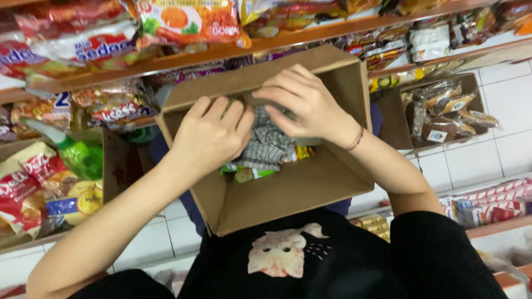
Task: The person takes instant noodle packets from a cardboard box, wipes them with a cloth, and organizes them onto store shelves. They also scan individual packets with a handheld barcode scanner before placing them.
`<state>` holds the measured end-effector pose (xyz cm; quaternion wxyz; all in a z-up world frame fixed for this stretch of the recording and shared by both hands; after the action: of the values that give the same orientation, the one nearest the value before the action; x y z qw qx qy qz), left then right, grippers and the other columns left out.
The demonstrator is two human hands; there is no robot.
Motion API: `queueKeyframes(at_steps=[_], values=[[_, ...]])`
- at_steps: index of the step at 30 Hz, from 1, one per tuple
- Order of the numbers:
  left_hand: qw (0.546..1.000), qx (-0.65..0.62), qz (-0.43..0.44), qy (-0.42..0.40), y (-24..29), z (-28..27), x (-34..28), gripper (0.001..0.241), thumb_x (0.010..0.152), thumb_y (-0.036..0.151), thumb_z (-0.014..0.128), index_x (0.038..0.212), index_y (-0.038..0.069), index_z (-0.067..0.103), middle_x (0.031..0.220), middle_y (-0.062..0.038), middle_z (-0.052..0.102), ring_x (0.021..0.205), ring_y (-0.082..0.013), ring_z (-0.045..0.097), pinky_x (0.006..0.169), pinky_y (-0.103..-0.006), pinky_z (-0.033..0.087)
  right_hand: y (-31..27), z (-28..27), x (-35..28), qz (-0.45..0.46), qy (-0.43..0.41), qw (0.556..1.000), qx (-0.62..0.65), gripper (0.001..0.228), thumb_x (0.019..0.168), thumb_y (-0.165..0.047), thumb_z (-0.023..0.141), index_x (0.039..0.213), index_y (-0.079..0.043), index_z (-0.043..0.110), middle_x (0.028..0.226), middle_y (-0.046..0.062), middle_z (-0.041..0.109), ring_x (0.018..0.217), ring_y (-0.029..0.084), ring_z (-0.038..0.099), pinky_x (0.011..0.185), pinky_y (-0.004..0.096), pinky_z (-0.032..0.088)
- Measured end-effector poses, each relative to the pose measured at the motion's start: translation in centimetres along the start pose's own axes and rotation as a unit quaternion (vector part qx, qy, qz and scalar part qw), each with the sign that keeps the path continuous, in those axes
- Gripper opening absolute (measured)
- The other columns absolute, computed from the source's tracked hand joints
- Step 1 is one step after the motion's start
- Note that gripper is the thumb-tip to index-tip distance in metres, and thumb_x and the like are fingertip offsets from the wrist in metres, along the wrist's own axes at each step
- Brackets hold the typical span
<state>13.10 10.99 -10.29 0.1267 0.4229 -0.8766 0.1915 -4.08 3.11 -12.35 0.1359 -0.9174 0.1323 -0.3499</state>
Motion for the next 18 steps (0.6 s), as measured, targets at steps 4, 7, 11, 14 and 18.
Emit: queueKeyframes(at_steps=[4, 7, 11, 14, 18], values=[[0.996, -0.015, -0.028, -0.085, 1.2, 5.7, -2.2, 0.013, 0.082, 0.023, 0.071, 0.087, 0.011, 0.071, 0.081, -0.003, 0.064, 0.080, -0.0202, 0.066, 0.069, -0.0338, 0.050, 0.7, 2.9, -0.1, -0.094, -0.042, 0.984, -0.144, 0.034, 0.085, -0.007, 0.077, 0.118, -0.003, 0.071, 0.101, 0.005, 0.065, 0.092, 0.023, 0.061, 0.085, 0.039, 0.047], [0.972, -0.024, -0.045, -0.231, 1.3, 12.2, -3.5, 0.010, 0.082, 0.020, 0.070, 0.087, 0.014, 0.077, 0.086, -0.005, 0.071, 0.082, -0.0222, 0.071, 0.066, -0.0363, 0.053, 0.7, 3.1, -0.8, -0.121, -0.045, 0.983, -0.129, 0.032, 0.088, -0.006, 0.076, 0.120, -0.004, 0.070, 0.102, 0.005, 0.062, 0.092, 0.023, 0.060, 0.089, 0.038, 0.047], [0.879, -0.049, -0.069, -0.470, 2.7, 23.1, -4.4, 0.020, 0.091, 0.016, 0.068, 0.105, 0.013, 0.081, 0.109, -0.009, 0.078, 0.095, -0.0281, 0.073, 0.070, -0.0423, 0.057, 1.1, 3.2, -2.0, -0.088, -0.073, 0.988, -0.101, 0.024, 0.088, -0.001, 0.071, 0.113, -0.004, 0.068, 0.099, 0.005, 0.061, 0.092, 0.023, 0.062, 0.082, 0.036, 0.047], [0.899, 0.047, 0.029, -0.434, 4.2, 28.7, -3.5, 0.067, 0.063, 0.026, 0.079, 0.126, 0.009, 0.067, 0.119, -0.012, 0.072, 0.098, -0.0343, 0.068, 0.072, -0.0544, 0.054, 1.7, 3.4, -3.0, -0.033, -0.138, 0.987, -0.073, 0.024, 0.081, -0.005, 0.070, 0.105, -0.005, 0.067, 0.095, 0.008, 0.061, 0.090, 0.028, 0.064, 0.080, 0.041, 0.051], [0.839, 0.106, 0.089, -0.526, 5.3, 31.2, -2.5, 0.073, 0.062, 0.031, 0.081, 0.129, 0.009, 0.064, 0.121, -0.014, 0.067, 0.102, -0.0376, 0.062, 0.075, -0.0595, 0.048, 2.9, 3.9, -3.9, 0.014, -0.193, 0.978, -0.083, 0.022, 0.079, -0.007, 0.068, 0.101, -0.004, 0.065, 0.095, 0.011, 0.063, 0.086, 0.032, 0.065, 0.080, 0.043, 0.054]])
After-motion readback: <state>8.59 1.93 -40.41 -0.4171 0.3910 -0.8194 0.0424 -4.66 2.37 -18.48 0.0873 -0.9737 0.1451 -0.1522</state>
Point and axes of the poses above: each hand's wrist, its own x-axis towards the middle knuckle, its own z-axis out of the palm, y = z × x, the point moved 4 cm from there along x, towards the middle knuckle
